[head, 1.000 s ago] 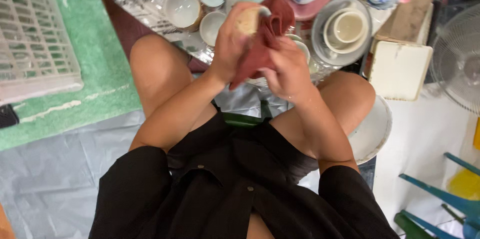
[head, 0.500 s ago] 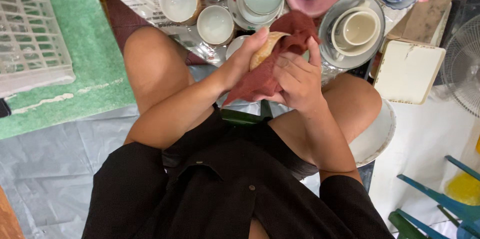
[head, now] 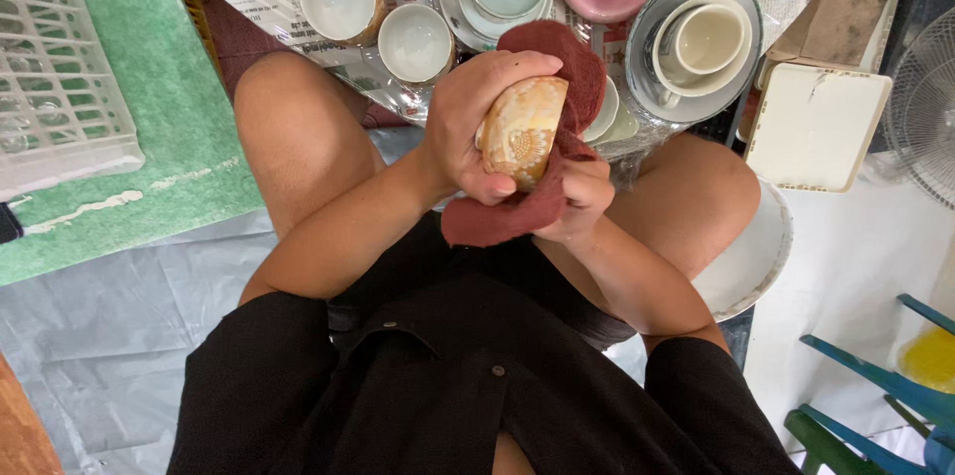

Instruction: The person sits cross-legged and uses a red cloth to dry various ceramic cups and bowls. They pick up each item from a table covered with newspaper, wipe the exterior and interior surfaces, and place the dried items back onto the table.

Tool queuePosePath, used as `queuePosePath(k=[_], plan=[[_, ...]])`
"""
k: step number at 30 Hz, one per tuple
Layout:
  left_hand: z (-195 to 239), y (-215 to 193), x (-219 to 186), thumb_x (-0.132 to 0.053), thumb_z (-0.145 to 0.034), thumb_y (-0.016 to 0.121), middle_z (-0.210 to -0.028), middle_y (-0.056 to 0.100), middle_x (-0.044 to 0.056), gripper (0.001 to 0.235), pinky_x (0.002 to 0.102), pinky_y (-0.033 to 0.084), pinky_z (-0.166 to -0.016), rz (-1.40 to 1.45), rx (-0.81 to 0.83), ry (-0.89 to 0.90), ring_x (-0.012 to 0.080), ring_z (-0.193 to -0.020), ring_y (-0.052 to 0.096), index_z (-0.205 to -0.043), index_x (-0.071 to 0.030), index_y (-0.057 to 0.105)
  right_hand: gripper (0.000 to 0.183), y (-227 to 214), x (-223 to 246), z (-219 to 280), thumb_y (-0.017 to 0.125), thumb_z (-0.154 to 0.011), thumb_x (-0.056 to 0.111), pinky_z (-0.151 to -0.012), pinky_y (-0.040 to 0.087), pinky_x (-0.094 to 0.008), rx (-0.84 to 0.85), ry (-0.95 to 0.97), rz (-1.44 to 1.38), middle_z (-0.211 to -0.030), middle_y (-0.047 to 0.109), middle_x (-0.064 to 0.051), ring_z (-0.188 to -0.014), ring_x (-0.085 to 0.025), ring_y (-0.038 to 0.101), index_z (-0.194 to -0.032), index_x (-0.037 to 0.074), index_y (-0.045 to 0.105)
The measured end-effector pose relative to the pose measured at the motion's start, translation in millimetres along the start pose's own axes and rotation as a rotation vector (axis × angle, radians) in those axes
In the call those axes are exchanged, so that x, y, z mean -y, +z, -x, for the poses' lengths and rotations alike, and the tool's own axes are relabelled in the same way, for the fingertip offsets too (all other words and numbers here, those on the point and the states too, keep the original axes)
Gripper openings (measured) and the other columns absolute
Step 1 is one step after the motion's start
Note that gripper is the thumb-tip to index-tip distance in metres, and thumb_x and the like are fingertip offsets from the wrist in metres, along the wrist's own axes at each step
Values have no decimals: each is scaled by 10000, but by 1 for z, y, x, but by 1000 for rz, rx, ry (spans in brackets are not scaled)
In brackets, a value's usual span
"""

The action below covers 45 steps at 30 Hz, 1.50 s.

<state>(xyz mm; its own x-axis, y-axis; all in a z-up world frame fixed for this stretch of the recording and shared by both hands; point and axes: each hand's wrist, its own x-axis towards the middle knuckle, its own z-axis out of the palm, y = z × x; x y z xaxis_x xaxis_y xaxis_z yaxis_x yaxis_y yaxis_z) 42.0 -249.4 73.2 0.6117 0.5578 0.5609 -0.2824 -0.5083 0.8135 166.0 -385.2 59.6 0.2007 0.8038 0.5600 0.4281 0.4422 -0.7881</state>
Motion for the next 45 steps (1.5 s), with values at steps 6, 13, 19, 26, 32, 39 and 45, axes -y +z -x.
queuePosePath(k=[6, 13, 19, 26, 32, 39, 45], plan=[[4, 1, 3, -729, -1043, 378, -1215, 714, 135, 828, 329, 567, -987, 292, 99, -394, 230, -1124, 727, -1352, 10, 584, 149, -9, -27, -23, 762, -901, 120, -1026, 520, -484, 45, -264, 148, -871, 728, -130, -907, -335, 759, -898, -27, 738], [14, 28, 31, -491, -1128, 290, -1283, 668, 148, 658, 354, 519, -1036, 1251, 3, -914, 209, -1146, 653, -1372, 44, 585, 304, -45, -29, -36, 730, -936, 335, -1109, 379, -478, 285, -394, 453, -907, 744, -104, -891, -283, 748, -919, 31, 736], [12, 25, 15, -640, -1104, 384, -1279, 657, 137, 731, 361, 509, -1075, 634, -97, -562, 210, -1183, 649, -1355, 18, 579, 220, -24, -28, -19, 671, -889, 154, -1113, 494, -489, 153, -68, 204, -872, 687, -147, -856, -339, 707, -988, -39, 707], [-11, 3, -11, -771, -958, 540, -1224, 702, 154, 854, 413, 559, -929, -394, -32, 56, 293, -1116, 703, -1344, -10, 567, 401, -14, -7, 5, 739, -838, 153, -925, 574, -381, -66, 404, -164, -1043, 732, -184, -961, -338, 726, -1158, -64, 635], [6, 9, -2, -723, -1069, 366, -1131, 729, 99, 758, 347, 569, -948, 272, 66, -401, 185, -1060, 734, -1250, -28, 606, 265, -16, -35, 1, 825, -860, 190, -1031, 515, -436, 131, -165, 203, -1017, 740, -144, -1026, -340, 744, -1025, 5, 730], [15, 24, 24, -511, -1132, 330, -1243, 672, 164, 645, 404, 515, -980, 1184, -49, -872, 242, -1084, 661, -1362, 39, 575, 225, -40, -26, -35, 767, -829, 222, -1141, 312, -570, 300, -280, 447, -986, 753, -114, -1027, -317, 732, -965, 46, 731], [12, 20, 14, -658, -1124, 422, -1247, 667, 137, 721, 361, 522, -1039, 358, -68, -446, 222, -1159, 664, -1375, 5, 552, 256, -29, -29, -13, 637, -773, 85, -1142, 459, -502, 217, 70, 179, -977, 709, -150, -1016, -373, 709, -1002, -8, 704]])
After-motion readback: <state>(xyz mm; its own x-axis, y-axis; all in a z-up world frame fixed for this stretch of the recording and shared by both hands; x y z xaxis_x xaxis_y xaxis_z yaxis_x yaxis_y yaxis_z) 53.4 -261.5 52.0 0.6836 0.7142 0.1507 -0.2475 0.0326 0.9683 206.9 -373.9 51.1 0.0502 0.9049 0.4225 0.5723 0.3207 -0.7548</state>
